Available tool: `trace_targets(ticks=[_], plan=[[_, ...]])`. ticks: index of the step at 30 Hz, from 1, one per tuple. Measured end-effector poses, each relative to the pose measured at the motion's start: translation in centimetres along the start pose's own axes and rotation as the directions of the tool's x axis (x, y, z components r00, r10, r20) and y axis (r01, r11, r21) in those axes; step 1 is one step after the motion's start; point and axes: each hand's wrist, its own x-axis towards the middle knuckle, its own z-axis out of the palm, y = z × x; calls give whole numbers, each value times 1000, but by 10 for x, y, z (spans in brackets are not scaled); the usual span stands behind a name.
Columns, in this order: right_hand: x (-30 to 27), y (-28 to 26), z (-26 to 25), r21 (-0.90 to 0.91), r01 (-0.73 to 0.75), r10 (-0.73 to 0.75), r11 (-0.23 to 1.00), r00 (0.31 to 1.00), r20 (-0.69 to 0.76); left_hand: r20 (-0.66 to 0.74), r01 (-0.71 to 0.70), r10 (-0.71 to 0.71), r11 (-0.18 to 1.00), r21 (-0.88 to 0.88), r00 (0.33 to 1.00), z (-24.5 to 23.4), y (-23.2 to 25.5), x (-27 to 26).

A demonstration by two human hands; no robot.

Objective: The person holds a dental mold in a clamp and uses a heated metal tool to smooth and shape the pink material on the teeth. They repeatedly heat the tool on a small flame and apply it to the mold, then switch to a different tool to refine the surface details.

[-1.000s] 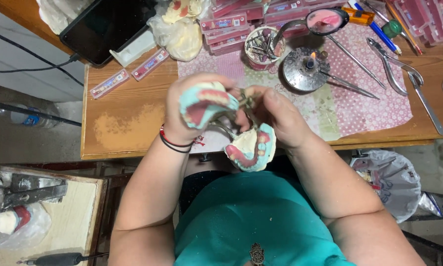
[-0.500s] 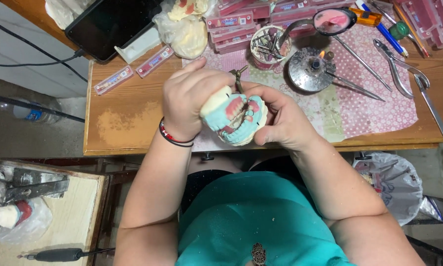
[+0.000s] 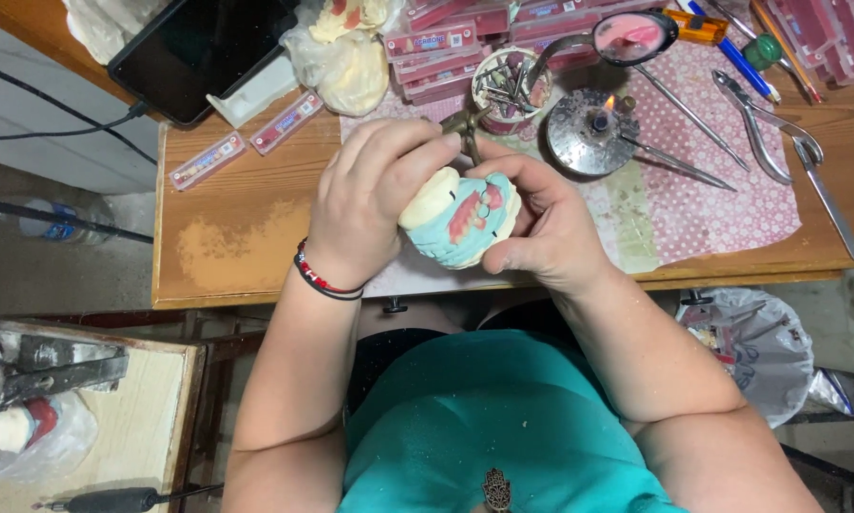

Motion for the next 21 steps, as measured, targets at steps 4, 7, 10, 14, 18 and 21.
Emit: trace_targets(ticks=[4, 7, 10, 14, 18, 21], plan=[[1, 0, 1, -35, 33, -32, 999, 999, 8, 58, 75, -68, 989, -126, 996, -9, 3, -3], [-1, 3, 0, -90, 79, -82, 993, 996, -27, 180, 116, -60, 940, -320, 982, -14, -3, -13], [0, 3, 3, -103, 101, -105, 990, 994, -37, 224, 131, -32, 887, -443, 974, -11, 3, -20], [0, 7, 2, -117, 122, -129, 986, 990, -59, 132, 197, -166, 942, -271, 977, 2, 15, -19], [-8, 14, -5, -245, 28, -46, 969, 997, -69, 85, 199, -185, 960, -199, 979, 3, 17, -23], [-27, -20, -4, -455, 16, -66, 890, 993, -95, 89, 171, -154, 960, -221, 984, 1, 21, -18]])
